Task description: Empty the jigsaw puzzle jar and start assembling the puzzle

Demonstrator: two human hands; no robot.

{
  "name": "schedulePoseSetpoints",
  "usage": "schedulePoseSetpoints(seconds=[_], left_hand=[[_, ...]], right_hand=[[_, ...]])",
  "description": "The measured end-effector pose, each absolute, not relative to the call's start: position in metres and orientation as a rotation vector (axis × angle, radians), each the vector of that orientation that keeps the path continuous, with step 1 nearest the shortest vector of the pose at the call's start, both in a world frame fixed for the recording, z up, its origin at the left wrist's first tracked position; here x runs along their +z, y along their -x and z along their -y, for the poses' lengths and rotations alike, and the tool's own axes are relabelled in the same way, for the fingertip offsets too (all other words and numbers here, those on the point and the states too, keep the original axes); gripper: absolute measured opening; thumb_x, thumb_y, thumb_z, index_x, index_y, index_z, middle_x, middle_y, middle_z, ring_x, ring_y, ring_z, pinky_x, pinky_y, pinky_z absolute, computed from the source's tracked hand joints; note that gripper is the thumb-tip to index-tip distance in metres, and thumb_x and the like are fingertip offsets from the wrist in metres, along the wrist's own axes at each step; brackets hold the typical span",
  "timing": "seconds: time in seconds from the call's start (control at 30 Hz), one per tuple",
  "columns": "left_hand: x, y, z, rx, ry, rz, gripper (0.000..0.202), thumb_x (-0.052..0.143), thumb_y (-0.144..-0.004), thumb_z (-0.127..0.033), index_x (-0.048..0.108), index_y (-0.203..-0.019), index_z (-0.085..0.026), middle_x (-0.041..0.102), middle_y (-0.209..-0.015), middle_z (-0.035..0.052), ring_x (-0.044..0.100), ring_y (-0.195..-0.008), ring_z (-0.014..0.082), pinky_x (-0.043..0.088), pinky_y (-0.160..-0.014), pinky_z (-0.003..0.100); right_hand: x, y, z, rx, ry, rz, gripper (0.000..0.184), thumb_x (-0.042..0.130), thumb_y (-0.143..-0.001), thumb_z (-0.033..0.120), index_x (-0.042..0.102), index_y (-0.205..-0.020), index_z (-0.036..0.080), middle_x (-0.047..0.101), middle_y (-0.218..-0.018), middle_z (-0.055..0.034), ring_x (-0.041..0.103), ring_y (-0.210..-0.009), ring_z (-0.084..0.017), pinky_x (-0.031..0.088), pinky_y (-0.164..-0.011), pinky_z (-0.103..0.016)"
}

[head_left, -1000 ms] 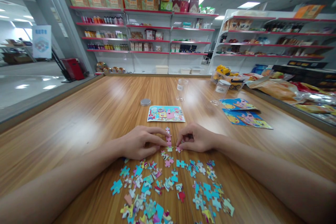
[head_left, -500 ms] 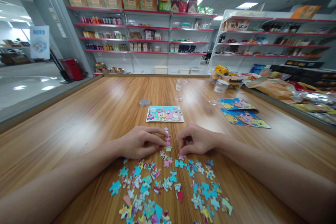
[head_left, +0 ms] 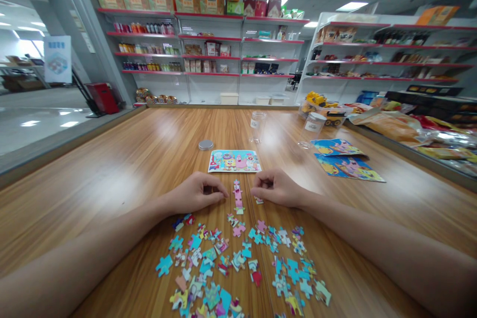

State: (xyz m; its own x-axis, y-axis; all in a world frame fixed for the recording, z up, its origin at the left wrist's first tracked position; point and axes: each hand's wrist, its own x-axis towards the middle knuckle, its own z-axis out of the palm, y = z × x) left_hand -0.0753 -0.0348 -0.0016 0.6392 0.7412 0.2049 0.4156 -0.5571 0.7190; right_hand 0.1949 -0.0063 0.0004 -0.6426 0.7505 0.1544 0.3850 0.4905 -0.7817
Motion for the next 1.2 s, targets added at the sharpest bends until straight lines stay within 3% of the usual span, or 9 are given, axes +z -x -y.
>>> schedulePoseSetpoints(seconds=[0.37,0.57,0.9,1.03,1.2], left_hand=[[-0.002,0.073,0.036,0.683,-2.332,-0.856,0.018,0.059,-0.087,-0.021,0.075,-0.087,-0.014,0.073,-0.079,0.0036,0.061,-0.066,0.0113,0.046,-0.063,0.020],[-0.001,0.072,0.036,0.677,-2.339,-0.878,0.016,0.060,-0.086,-0.020,0.076,-0.085,-0.013,0.073,-0.076,0.0034,0.059,-0.063,0.0109,0.043,-0.060,0.020],[0.002,0.073,0.044,0.554,-2.421,-0.659,0.018,0.065,-0.089,-0.025,0.077,-0.099,-0.015,0.073,-0.083,0.0062,0.062,-0.067,0.0115,0.045,-0.063,0.021],[0.001,0.072,0.047,0.538,-2.439,-0.605,0.015,0.066,-0.088,-0.023,0.077,-0.092,-0.014,0.071,-0.077,0.0056,0.060,-0.064,0.0112,0.044,-0.061,0.021],[0.001,0.072,0.045,0.519,-2.356,-0.589,0.014,0.068,-0.086,-0.023,0.076,-0.085,-0.012,0.069,-0.073,0.0053,0.058,-0.062,0.0109,0.043,-0.058,0.021]], right_hand=[[0.009,-0.211,-0.003,0.895,0.814,2.565,0.020,0.071,-0.078,0.032,0.066,-0.083,0.013,0.042,-0.055,0.0068,0.039,-0.051,-0.007,0.032,-0.052,-0.019],[0.006,-0.208,0.001,0.773,0.852,2.575,0.017,0.069,-0.080,0.030,0.066,-0.082,0.013,0.050,-0.058,0.0039,0.043,-0.052,-0.008,0.032,-0.053,-0.020],[0.008,-0.208,0.004,0.787,0.612,2.667,0.029,0.069,-0.078,0.033,0.056,-0.061,0.013,0.043,-0.052,0.0054,0.033,-0.046,-0.005,0.024,-0.044,-0.017],[0.009,-0.204,0.009,0.873,0.525,2.667,0.035,0.072,-0.077,0.037,0.056,-0.058,0.013,0.042,-0.050,0.0056,0.033,-0.045,-0.004,0.024,-0.043,-0.017],[0.005,-0.198,0.016,0.942,0.544,2.564,0.026,0.073,-0.080,0.037,0.070,-0.077,0.011,0.047,-0.053,0.0045,0.036,-0.046,-0.005,0.028,-0.043,-0.016]])
